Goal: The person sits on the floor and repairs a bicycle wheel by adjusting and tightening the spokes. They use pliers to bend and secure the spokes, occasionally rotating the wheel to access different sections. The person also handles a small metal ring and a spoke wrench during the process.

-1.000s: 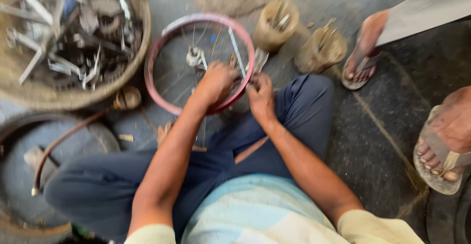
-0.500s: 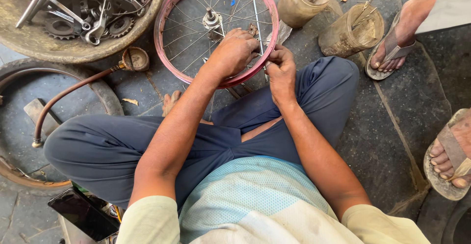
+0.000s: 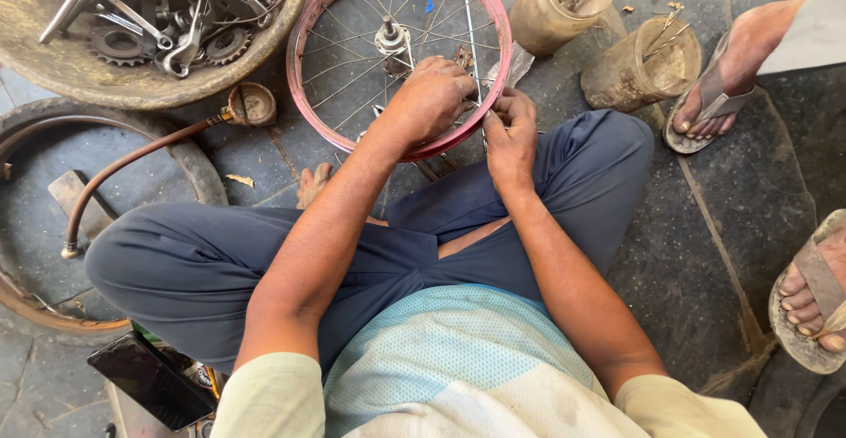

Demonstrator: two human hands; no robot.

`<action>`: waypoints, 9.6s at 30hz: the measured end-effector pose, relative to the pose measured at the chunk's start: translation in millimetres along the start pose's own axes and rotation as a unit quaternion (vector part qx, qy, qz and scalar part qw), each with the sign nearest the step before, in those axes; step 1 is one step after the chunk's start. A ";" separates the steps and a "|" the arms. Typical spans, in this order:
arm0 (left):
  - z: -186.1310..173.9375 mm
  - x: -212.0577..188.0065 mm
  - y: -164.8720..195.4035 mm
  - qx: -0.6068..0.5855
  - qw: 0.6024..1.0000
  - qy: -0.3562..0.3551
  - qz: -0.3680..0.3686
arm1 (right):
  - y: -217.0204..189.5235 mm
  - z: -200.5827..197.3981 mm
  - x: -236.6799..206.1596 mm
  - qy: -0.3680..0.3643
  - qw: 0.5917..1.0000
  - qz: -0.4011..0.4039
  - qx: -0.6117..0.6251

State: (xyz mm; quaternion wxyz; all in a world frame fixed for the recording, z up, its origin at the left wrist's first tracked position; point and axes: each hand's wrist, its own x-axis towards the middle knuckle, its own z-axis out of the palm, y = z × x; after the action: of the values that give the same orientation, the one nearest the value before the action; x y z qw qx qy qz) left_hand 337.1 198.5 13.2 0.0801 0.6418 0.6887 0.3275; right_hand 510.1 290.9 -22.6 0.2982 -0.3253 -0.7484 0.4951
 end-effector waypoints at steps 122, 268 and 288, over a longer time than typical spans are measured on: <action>-99.7 -99.5 67.4 -0.084 0.962 0.088 -0.245 | 55.4 -31.9 122.2 0.011 0.933 0.337 0.128; -53.0 -42.7 107.8 0.078 0.963 0.099 -0.236 | -49.7 6.9 12.3 -0.093 0.969 0.042 0.225; -24.1 -41.1 85.5 0.049 0.956 0.027 -0.289 | -18.6 19.8 0.7 -0.105 0.974 0.053 0.194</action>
State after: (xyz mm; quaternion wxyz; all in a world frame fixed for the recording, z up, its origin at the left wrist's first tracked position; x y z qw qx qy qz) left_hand 402.1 148.4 66.4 0.1210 0.4092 0.8620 0.2736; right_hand 490.9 275.1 -11.7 0.2487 -0.2467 -0.6465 0.6777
